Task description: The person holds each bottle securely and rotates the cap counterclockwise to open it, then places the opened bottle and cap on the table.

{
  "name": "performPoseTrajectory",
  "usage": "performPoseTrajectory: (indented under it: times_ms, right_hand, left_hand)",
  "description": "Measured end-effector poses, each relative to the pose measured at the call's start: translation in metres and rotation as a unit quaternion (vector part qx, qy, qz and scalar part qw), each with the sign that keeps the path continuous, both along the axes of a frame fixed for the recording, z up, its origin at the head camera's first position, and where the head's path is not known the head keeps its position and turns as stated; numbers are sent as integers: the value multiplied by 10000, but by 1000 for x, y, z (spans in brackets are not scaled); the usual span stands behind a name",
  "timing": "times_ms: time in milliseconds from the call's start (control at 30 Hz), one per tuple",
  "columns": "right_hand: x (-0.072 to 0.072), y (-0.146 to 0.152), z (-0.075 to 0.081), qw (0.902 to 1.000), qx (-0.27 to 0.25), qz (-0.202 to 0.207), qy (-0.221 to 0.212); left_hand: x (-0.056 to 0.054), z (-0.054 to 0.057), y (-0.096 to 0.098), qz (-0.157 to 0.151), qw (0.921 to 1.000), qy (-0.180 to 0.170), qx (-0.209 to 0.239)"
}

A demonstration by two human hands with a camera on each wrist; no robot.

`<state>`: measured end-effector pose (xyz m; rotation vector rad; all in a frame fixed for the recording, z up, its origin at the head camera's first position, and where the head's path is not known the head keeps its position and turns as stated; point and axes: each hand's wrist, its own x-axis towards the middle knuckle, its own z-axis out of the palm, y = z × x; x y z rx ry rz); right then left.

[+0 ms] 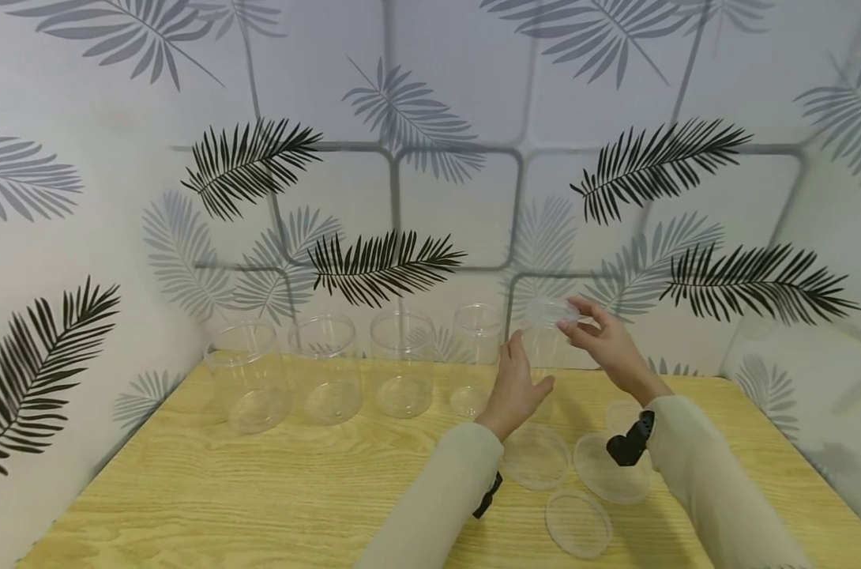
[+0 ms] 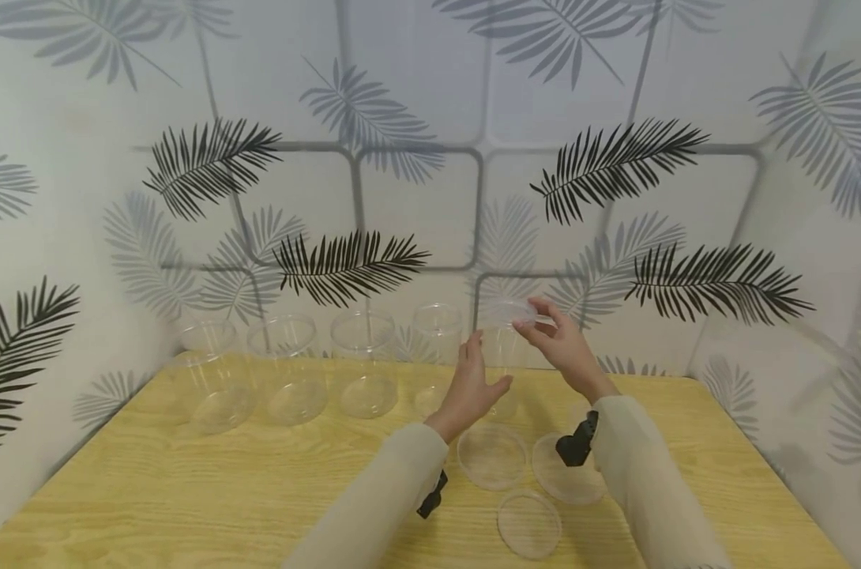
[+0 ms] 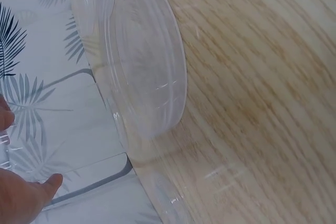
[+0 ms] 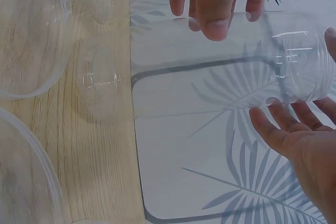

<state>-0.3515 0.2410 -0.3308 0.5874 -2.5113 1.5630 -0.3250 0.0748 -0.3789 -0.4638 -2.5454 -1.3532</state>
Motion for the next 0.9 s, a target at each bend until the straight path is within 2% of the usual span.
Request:
performPoseTrajectory:
  times_ms: [267, 433, 600, 900]
  right_hand:
    - [12, 4, 7, 9997, 7, -115, 208]
    - [20, 8, 9, 9993, -171, 46, 335]
    - [26, 12, 10, 9988, -240, 228, 351]
    - [38, 6, 17, 9976, -287, 507, 383]
  left_hand:
    - [6, 2, 3, 27, 9995, 278, 173]
    - [8, 1, 3, 48, 9987, 453, 230]
    - [12, 0, -1, -134, 9975, 636, 276]
    - [22, 4, -16, -347, 9964, 648, 415]
